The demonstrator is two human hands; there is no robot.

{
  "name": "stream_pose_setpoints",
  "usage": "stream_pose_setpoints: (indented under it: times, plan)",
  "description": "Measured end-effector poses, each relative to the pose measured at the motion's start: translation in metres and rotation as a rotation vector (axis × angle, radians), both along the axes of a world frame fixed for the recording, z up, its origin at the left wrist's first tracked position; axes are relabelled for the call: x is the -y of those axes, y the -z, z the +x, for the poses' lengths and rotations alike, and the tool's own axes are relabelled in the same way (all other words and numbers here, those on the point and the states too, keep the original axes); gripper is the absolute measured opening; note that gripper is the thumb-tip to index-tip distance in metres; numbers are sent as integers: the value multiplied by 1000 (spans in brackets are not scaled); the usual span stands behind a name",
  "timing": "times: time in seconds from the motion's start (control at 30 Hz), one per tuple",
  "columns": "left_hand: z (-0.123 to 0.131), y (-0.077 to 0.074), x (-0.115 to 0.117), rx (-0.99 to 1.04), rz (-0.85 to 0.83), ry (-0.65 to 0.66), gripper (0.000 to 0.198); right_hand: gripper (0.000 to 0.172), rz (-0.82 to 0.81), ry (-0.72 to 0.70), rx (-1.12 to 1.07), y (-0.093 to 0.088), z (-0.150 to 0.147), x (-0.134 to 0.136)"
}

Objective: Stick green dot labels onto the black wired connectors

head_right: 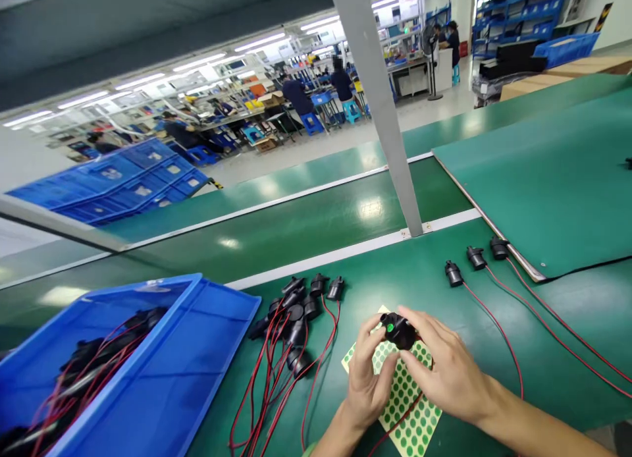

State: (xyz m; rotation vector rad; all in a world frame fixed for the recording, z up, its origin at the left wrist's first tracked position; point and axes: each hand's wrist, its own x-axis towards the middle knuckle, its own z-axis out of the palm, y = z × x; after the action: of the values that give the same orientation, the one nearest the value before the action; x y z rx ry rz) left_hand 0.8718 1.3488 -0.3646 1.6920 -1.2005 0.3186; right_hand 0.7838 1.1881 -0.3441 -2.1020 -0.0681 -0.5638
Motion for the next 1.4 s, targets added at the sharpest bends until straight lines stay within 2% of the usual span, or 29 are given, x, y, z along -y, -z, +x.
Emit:
stream_pose_setpoints:
  times: [0.1, 0.23, 0.33, 0.4, 0.47, 0.6, 0.73, 0.8, 0.93, 1.0, 1.1, 1.17, 1.23, 1.4]
  plan:
    - [1, 1, -2, 14, 16, 12, 61, 57, 153, 67, -81, -17, -18, 22]
    - [6, -1, -2, -39, 69, -70, 50, 60, 266, 191, -147, -30, -30, 62]
    - [8, -3, 1, -65, 155, -131, 39, 57, 131, 292, -193, -18, -12, 85]
    - [8, -4, 4, -76, 248, -171, 31, 52, 0, 378, -225, -4, 7, 93]
    - [7, -4, 6, -84, 335, -197, 25, 48, -63, 423, -241, 10, 24, 96]
    - [7, -3, 5, -87, 413, -186, 22, 51, 14, 403, -200, 26, 36, 98]
    - [7, 0, 4, -54, 465, -182, 21, 60, 135, 486, -100, 35, 30, 106]
    - [5, 0, 4, -41, 539, -192, 18, 59, 62, 538, -108, 40, 29, 107]
    - [-3, -5, 6, -32, 765, -239, 18, 46, -262, 511, -139, 53, 36, 96]
    - [-9, -5, 7, -29, 869, -248, 29, 43, -376, 473, -138, 59, 41, 85]
    - [-19, 2, 7, -9, 984, -211, 61, 40, -483, 446, -151, 66, 44, 73]
    - [-26, 11, 7, 22, 1027, -172, 83, 38, -567, 432, -161, 69, 44, 70]
    - [-31, 20, 8, 43, 1043, -143, 96, 37, -637, 417, -163, 71, 43, 74]
    - [-39, 26, 11, 38, 1009, -51, 90, 37, -721, 438, -161, 71, 45, 104]
